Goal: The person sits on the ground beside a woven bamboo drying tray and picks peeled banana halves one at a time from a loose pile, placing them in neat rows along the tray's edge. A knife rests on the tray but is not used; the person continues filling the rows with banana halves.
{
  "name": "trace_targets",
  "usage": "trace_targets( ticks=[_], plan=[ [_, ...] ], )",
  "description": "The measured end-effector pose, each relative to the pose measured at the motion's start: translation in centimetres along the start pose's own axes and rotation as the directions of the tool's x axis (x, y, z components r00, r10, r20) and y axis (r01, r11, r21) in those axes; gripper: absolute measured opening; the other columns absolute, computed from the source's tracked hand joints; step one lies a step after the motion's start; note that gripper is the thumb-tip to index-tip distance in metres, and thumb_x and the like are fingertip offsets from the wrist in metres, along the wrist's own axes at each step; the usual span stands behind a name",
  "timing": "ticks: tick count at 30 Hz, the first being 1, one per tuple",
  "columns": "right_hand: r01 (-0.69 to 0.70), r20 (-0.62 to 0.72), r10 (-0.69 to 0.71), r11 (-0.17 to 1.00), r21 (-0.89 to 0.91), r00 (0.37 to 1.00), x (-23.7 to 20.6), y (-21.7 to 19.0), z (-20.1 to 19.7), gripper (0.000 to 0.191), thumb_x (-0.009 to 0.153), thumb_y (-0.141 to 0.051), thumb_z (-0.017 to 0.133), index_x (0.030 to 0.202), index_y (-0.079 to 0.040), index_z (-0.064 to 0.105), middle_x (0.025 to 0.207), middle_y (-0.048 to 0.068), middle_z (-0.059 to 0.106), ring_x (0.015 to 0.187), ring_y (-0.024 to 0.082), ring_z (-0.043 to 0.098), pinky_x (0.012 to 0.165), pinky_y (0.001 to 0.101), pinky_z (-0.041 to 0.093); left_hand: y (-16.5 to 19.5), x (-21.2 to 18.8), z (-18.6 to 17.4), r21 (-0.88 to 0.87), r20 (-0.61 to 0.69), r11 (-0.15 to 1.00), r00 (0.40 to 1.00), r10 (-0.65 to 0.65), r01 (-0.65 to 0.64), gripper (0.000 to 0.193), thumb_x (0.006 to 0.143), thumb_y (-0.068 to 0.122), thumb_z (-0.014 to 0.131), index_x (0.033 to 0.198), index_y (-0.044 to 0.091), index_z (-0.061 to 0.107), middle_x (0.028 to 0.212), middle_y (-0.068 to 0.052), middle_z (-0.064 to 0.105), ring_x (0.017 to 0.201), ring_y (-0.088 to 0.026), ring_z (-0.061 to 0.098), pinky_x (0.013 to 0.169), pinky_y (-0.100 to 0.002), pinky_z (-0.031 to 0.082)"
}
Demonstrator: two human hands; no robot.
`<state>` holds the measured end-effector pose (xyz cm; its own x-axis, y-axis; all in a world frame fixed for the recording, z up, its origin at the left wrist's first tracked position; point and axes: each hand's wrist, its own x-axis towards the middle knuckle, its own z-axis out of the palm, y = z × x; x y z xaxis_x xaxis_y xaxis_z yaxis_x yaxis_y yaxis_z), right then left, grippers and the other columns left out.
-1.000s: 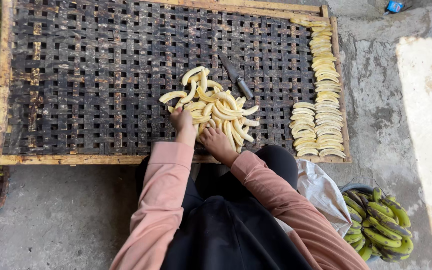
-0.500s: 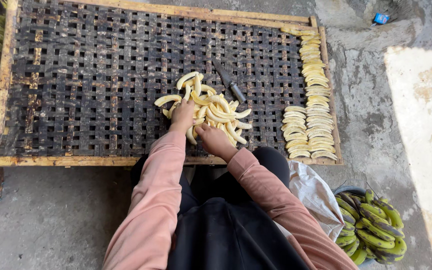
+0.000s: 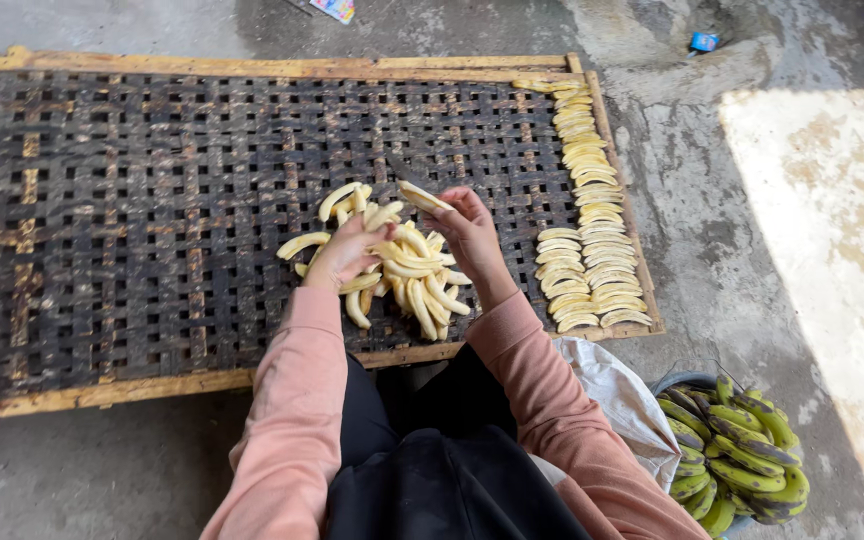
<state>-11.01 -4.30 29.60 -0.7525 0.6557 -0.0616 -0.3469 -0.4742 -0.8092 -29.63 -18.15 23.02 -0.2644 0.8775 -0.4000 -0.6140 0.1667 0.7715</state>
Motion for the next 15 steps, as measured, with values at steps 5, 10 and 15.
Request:
trace_targets(
  ticks=[5, 10, 15],
  plan=[
    [0.121, 0.032, -0.119, 0.899, -0.422, 0.992, 2.3, -1.2, -0.3, 0.029, 0.091, 0.006, 0.072, 0.112, -0.005, 0.055, 0.114, 0.008, 0.070, 0.105, 0.015, 0.067, 0.094, 0.0309, 0.056, -0.2, 4.2, 6.4, -0.374, 0.138, 0.918, 0.971, 0.193, -0.129, 0.047, 0.094, 0.032, 0.073, 0.132, 0.012, 0.054, 0.121, -0.004, 0.066, 0.113, -0.019, 0.064, 0.095, -0.042, 0.055],
    [0.119, 0.043, -0.112, 0.860, -0.496, 0.993, 5.7, -3.0, -5.8, 0.022, 0.100, -0.006, 0.072, 0.121, -0.004, 0.067, 0.113, 0.009, 0.073, 0.101, 0.010, 0.067, 0.088, 0.0257, 0.056, -3.2, 9.8, 8.6, -0.425, -0.070, 0.902, 0.996, 0.059, -0.083, 0.038, 0.093, 0.029, 0.074, 0.126, 0.015, 0.061, 0.114, -0.003, 0.068, 0.107, -0.020, 0.065, 0.087, -0.042, 0.053],
    [-0.228, -0.266, 0.048, 0.673, -0.704, 0.963, 10.0, -8.4, -16.6, 0.021, 0.101, -0.017, 0.065, 0.119, -0.008, 0.073, 0.097, 0.004, 0.076, 0.081, 0.012, 0.068, 0.068, 0.0261, 0.051, -5.6, 14.3, 8.5, -0.537, -0.192, 0.841, 0.980, -0.048, -0.064, 0.025, 0.098, 0.007, 0.079, 0.117, 0.013, 0.064, 0.105, -0.003, 0.065, 0.096, -0.016, 0.063, 0.084, -0.043, 0.055]
  ],
)
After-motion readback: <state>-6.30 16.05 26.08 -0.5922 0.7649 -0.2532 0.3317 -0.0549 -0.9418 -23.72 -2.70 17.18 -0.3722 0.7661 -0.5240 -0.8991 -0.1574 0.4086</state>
